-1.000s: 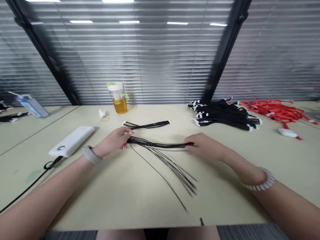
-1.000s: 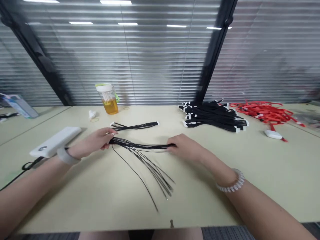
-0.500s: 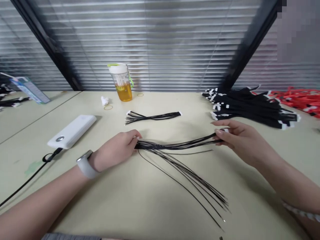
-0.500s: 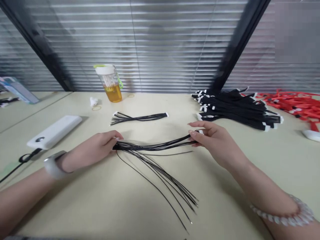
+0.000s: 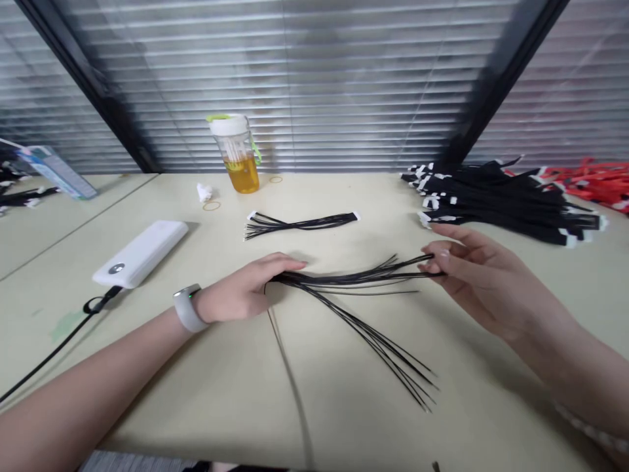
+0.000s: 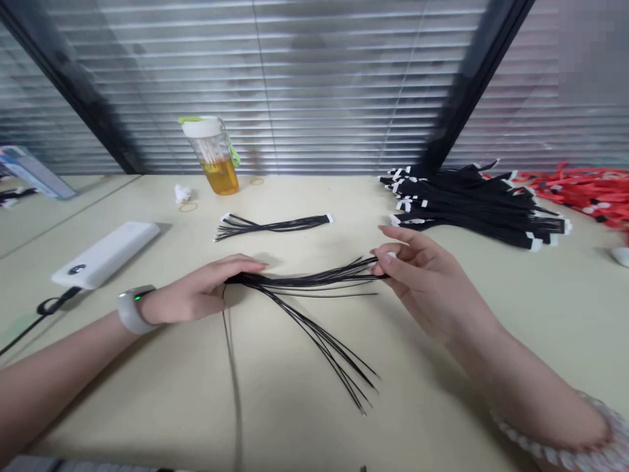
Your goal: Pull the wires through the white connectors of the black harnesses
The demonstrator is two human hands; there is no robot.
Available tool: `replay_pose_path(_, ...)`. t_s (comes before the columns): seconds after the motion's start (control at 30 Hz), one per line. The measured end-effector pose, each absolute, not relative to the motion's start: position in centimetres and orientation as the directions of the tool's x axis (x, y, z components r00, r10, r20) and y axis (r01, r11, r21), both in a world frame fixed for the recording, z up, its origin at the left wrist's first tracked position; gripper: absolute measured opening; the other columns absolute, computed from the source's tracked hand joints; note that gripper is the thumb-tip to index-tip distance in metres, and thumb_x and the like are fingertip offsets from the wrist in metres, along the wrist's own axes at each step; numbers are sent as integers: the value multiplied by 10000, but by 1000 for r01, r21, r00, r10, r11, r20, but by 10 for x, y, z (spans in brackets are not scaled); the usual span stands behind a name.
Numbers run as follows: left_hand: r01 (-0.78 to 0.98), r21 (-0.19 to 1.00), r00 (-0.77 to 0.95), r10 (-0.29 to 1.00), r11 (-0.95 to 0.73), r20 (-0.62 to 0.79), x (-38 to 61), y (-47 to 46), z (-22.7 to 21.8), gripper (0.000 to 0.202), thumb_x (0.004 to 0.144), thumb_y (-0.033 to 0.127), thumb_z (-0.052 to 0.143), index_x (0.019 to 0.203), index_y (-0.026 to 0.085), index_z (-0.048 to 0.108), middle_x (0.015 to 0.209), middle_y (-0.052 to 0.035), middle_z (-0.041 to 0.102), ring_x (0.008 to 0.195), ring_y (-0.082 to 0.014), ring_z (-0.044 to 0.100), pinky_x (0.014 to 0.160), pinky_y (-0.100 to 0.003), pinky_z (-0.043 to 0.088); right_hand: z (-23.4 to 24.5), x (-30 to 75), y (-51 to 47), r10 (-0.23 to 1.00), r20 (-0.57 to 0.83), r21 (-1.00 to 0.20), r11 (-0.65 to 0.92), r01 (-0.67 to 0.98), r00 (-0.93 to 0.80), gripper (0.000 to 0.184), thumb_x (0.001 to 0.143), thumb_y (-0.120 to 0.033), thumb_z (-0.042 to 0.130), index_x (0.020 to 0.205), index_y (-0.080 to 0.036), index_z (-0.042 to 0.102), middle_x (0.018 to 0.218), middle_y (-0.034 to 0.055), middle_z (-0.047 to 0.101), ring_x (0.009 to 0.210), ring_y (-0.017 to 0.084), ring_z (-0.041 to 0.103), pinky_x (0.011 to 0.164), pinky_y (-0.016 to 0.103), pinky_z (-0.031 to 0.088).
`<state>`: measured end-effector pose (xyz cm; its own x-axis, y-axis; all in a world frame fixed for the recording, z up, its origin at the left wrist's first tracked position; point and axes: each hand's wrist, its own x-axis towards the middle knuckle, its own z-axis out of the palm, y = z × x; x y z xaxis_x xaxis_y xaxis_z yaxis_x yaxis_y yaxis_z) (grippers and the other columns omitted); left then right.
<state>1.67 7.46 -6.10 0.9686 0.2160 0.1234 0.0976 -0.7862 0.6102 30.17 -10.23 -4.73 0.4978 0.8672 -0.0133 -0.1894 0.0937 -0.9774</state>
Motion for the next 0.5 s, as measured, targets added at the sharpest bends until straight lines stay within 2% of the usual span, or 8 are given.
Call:
replay_pose_path(0.07, 63, 655, 979, 174, -753, 106, 16, 76, -58, 695, 663, 8, 432, 1325, 217, 423, 1346, -63, 451, 1263, -202, 404, 1087, -386, 321, -41, 300, -106, 863, -3, -955, 146, -257, 505, 376, 671, -228, 763, 1017, -250, 618, 819, -34, 613, 588, 26, 537, 766, 218, 520)
replay_pose_path(0.13, 57, 684, 983, 160, -727, 89, 17, 76, -56, 711, 629, 11, 425, 1310, 217, 435, 1331, -63, 455, 1250, -213, 406, 1079, -398, 319, -35, 300, -110, 872, 13, -958, 152, -245, 489, 345, 705, -265, 733, 1027, -247, 610, 878, -25, 604, 517, 5, 464, 703, 214, 523)
replay_pose_path(0.2, 79, 696, 979, 187, -714, 81, 17, 75, -57, 661, 624, 17, 411, 1255, 205, 458, 1277, -68, 476, 1200, -217, 437, 1043, -404, 350, -30, 304, -114, 918, 83, -994, 104, -33, 388, 325, 754, -312, 687, 1055, -253, 580, 875, -15, 579, 499, 18, 439, 521, 182, 464)
replay_pose_path(0.27, 99, 696, 971, 220, -711, 88, 18, 75, -59, 548, 621, 13, 391, 1133, 185, 482, 1187, -70, 494, 1136, -208, 462, 997, -397, 386, -27, 307, -118, 963, 174, -923, 85, 375, 208, 299, 770, -311, 665, 1038, -250, 547, 823, -8, 548, 563, 62, 484, 459, 193, 398)
replay_pose_path(0.33, 103, 689, 965, 239, -717, 104, 18, 75, -61, 430, 609, 2, 373, 993, 174, 465, 1108, -67, 489, 1081, -191, 469, 965, -381, 405, -27, 309, -121, 974, 224, -630, 131, 765, 18, 208, 775, -267, 633, 949, -222, 527, 763, 0, 530, 626, 110, 508, 521, 245, 411)
replay_pose_path(0.37, 98, 686, 965, 237, -721, 112, 19, 75, -61, 390, 606, 0, 371, 947, 173, 448, 1086, -66, 483, 1066, -185, 467, 958, -375, 409, -27, 308, -122, 969, 235, -448, 172, 877, -70, 156, 780, -246, 602, 904, -206, 517, 750, 6, 536, 641, 126, 512, 590, 286, 429)
replay_pose_path(0.43, 97, 671, 966, 232, -735, 115, 20, 74, -60, 366, 619, -1, 372, 933, 173, 439, 1079, -70, 476, 1065, -180, 465, 961, -369, 409, -30, 306, -123, 942, 258, -151, 258, 954, -214, 70, 784, -207, 523, 850, -190, 505, 723, 3, 551, 607, 130, 504, 766, 386, 428)
replay_pose_path(0.5, 97, 640, 971, 214, -763, 107, 21, 72, -58, 401, 642, -5, 370, 990, 174, 460, 1100, -74, 485, 1093, -179, 466, 976, -361, 407, -34, 302, -124, 918, 272, 26, 294, 956, -289, 60, 772, -179, 473, 816, -188, 513, 661, -18, 542, 548, 121, 487, 950, 478, 330)
